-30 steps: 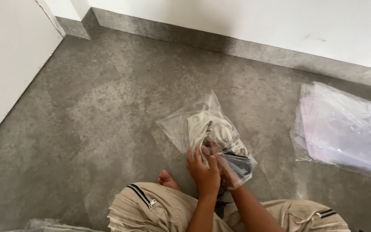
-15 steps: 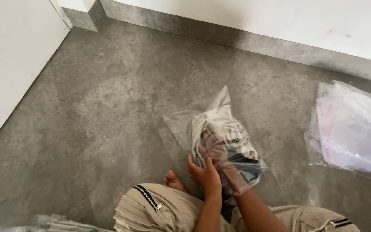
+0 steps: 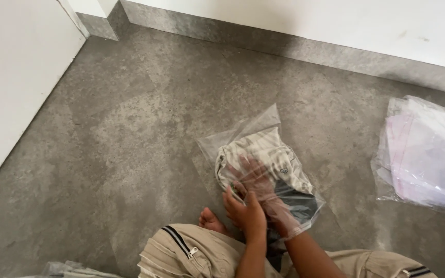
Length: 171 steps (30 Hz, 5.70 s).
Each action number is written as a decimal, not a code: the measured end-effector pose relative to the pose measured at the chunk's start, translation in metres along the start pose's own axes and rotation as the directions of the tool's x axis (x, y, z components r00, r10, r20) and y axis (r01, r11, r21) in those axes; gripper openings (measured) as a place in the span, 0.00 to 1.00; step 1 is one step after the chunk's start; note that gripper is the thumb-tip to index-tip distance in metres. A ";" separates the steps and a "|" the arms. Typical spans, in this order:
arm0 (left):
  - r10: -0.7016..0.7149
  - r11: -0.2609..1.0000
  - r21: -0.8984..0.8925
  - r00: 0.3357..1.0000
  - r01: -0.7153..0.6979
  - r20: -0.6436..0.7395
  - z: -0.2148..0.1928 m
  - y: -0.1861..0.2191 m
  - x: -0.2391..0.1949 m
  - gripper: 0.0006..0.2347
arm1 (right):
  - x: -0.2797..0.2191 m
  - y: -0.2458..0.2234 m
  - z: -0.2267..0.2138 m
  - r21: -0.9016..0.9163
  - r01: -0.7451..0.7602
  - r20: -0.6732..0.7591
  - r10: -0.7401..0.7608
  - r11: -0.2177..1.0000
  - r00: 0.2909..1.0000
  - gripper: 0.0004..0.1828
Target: The person folds a beige polo shirt with a black collar and places it into a clear plastic bag. They then seal the bag and smooth it out on the floor.
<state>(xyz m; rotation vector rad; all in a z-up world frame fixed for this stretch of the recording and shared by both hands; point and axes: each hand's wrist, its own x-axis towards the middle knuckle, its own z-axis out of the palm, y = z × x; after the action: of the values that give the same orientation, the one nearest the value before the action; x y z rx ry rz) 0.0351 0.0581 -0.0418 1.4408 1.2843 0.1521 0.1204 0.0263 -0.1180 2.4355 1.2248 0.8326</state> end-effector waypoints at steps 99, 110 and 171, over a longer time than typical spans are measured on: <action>0.801 -0.196 0.528 0.175 -0.826 0.572 0.139 -0.105 0.015 0.24 | -0.134 0.088 -0.065 0.299 -0.814 0.724 0.437 0.498 0.533 0.16; 0.730 -0.178 0.348 0.113 -0.920 0.674 0.127 -0.056 -0.004 0.20 | -0.163 0.071 -0.008 0.301 -0.806 0.750 0.396 0.509 0.530 0.13; 0.161 -0.112 0.272 0.253 -0.956 0.954 0.087 -0.080 -0.049 0.26 | -0.139 0.163 -0.113 0.270 -0.944 0.925 -0.321 0.189 0.201 0.10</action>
<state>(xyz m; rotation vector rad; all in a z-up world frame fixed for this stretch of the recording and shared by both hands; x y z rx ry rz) 0.0291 -0.0519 -0.1075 2.7576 -0.4708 -0.5928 0.0896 -0.1824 0.0006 3.0704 0.2228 -1.9463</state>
